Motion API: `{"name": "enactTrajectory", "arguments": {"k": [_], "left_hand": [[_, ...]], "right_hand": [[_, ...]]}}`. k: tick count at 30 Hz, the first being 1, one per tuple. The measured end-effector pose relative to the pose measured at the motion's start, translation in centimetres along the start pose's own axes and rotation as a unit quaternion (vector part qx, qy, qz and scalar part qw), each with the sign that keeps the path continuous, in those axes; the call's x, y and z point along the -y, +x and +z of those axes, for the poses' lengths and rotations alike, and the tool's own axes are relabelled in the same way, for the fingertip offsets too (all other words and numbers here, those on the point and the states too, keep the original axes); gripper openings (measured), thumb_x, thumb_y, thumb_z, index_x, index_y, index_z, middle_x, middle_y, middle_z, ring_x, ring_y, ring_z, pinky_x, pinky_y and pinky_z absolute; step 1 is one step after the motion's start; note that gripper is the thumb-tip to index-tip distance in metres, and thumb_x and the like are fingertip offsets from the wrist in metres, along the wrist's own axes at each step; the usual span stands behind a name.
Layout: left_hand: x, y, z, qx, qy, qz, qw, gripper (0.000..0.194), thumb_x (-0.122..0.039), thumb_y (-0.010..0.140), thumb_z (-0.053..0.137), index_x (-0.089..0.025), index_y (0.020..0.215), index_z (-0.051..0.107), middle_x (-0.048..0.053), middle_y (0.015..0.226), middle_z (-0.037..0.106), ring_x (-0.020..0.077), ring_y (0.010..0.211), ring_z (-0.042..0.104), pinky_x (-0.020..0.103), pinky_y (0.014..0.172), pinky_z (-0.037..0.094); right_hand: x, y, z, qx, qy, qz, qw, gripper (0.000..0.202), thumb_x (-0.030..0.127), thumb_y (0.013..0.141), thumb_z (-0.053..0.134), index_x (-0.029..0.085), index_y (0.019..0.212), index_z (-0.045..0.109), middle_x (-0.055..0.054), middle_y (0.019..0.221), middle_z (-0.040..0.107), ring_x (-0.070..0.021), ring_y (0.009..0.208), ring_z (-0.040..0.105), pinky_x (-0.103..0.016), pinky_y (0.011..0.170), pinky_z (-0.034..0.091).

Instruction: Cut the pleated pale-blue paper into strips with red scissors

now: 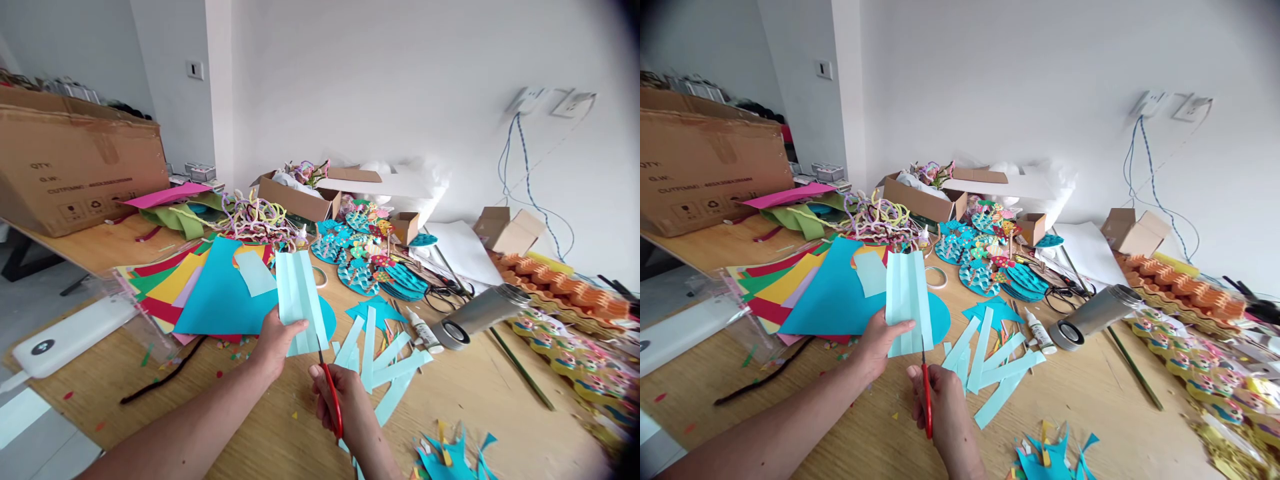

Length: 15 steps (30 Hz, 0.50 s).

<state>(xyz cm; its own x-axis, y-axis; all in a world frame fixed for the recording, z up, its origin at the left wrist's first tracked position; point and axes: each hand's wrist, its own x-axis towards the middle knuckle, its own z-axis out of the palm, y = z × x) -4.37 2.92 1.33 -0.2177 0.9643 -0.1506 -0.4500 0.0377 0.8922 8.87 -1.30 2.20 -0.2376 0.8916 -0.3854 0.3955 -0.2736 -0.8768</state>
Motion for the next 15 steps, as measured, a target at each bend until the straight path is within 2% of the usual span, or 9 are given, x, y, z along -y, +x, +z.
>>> {"name": "enactTrajectory", "arguments": {"k": [4, 15], "left_hand": [[0.08, -0.03, -0.04, 0.008, 0.013, 0.002, 1.000, 0.040, -0.022, 0.059, 0.070, -0.014, 0.097, 0.060, 0.010, 0.091, 0.069, 0.0259, 0.084, 0.064, 0.035, 0.071, 0.049], [0.01, -0.20, 0.09, 0.017, 0.025, -0.012, 0.999, 0.035, -0.020, 0.060, 0.070, -0.015, 0.093, 0.060, 0.008, 0.088, 0.070, 0.0243, 0.081, 0.064, 0.034, 0.070, 0.050]], "right_hand": [[-0.17, 0.20, 0.00, 0.001, -0.018, -0.005, 1.000, 0.054, 0.070, 0.069, 0.041, 0.018, 0.058, 0.044, 0.004, 0.035, 0.047, -0.0070, 0.027, 0.039, -0.018, 0.030, 0.026], [0.04, -0.25, -0.06, 0.002, 0.015, -0.021, 1.000, 0.050, 0.064, 0.074, 0.042, 0.017, 0.059, 0.044, 0.004, 0.037, 0.047, -0.0069, 0.029, 0.040, -0.017, 0.031, 0.025]]}}
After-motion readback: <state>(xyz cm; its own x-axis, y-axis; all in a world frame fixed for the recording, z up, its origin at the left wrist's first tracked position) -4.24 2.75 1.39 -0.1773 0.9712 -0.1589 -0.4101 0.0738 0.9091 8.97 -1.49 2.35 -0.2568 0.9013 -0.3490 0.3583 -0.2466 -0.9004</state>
